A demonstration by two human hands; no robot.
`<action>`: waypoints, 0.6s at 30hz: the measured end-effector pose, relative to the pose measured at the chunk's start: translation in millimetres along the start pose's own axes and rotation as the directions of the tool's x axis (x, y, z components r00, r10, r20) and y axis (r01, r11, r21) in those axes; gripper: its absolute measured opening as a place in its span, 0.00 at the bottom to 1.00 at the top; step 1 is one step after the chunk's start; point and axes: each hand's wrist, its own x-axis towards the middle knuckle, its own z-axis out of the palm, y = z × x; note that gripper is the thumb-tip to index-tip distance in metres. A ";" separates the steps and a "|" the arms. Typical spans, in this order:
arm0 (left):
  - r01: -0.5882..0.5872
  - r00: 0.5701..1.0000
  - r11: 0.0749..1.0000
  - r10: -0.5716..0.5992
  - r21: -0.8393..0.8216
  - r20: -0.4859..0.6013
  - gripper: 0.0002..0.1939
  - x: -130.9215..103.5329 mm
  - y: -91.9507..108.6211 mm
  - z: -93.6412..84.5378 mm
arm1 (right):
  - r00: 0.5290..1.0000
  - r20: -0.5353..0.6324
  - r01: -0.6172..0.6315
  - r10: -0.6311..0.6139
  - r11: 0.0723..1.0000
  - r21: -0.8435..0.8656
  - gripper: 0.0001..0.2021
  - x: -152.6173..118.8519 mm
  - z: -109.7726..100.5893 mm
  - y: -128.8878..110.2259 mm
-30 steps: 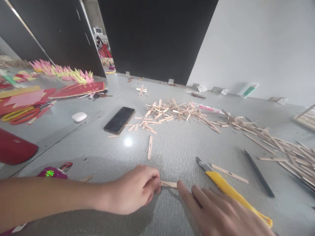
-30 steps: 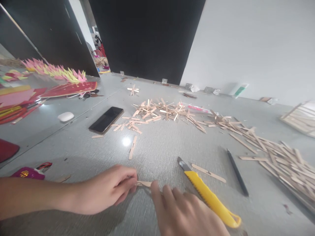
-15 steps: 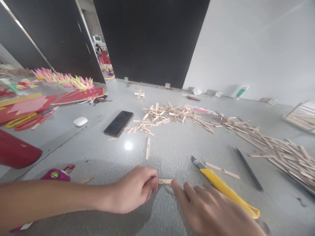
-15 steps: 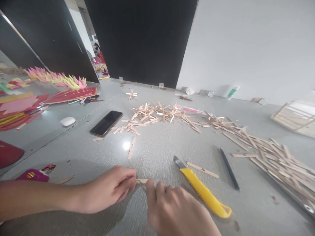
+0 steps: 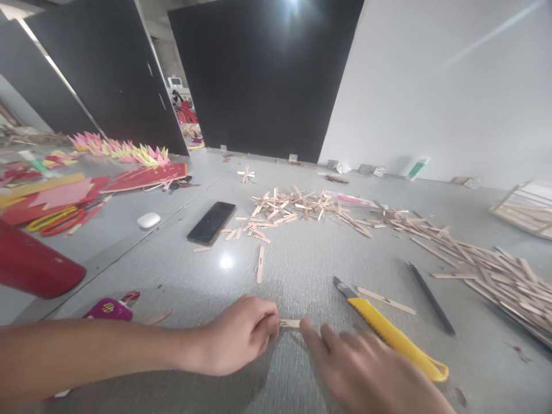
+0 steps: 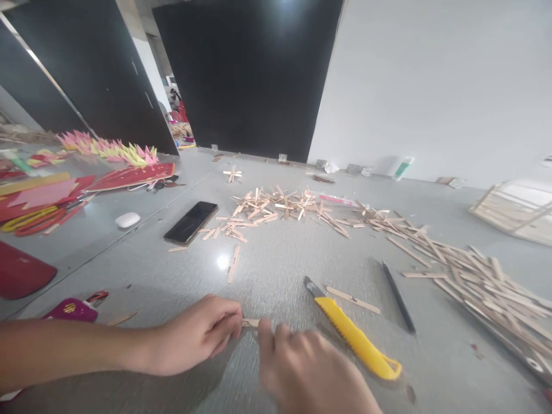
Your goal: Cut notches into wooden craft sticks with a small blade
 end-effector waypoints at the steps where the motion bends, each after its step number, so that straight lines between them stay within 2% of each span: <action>1: 0.007 1.000 1.000 -0.007 -0.004 -0.002 0.12 -0.2 -0.3 0.3 | 1.000 0.015 -0.005 0.005 0.999 0.037 0.29 0.4 1.6 3.4; 4: 0.017 1.000 1.000 -0.018 -0.015 -0.009 0.13 -0.4 -0.9 1.4 | 1.000 0.012 -0.013 0.013 0.999 0.029 0.28 1.5 2.4 6.6; 7: 0.011 1.000 1.000 -0.011 -0.021 -0.016 0.15 0.0 -0.7 2.1 | 0.999 -0.039 0.015 -0.017 0.998 -0.069 0.23 0.3 0.3 -1.3; 10: 0.029 0.999 0.999 -0.030 -0.025 -0.028 0.18 -0.3 1.7 1.5 | 0.997 -0.074 0.018 -0.023 0.997 -0.072 0.23 -3.0 5.9 -7.3; 14: 0.043 0.994 0.999 -0.042 0.002 -0.104 0.22 -2.2 9.5 -4.5 | 0.994 -0.097 -0.046 0.051 0.997 0.059 0.28 -5.1 26.0 -4.9; 18: 0.004 0.980 0.999 0.004 0.041 -0.200 0.19 -3.9 19.3 -15.4 | 0.973 -0.125 -0.153 0.193 0.950 0.273 0.30 -3.7 44.0 -4.4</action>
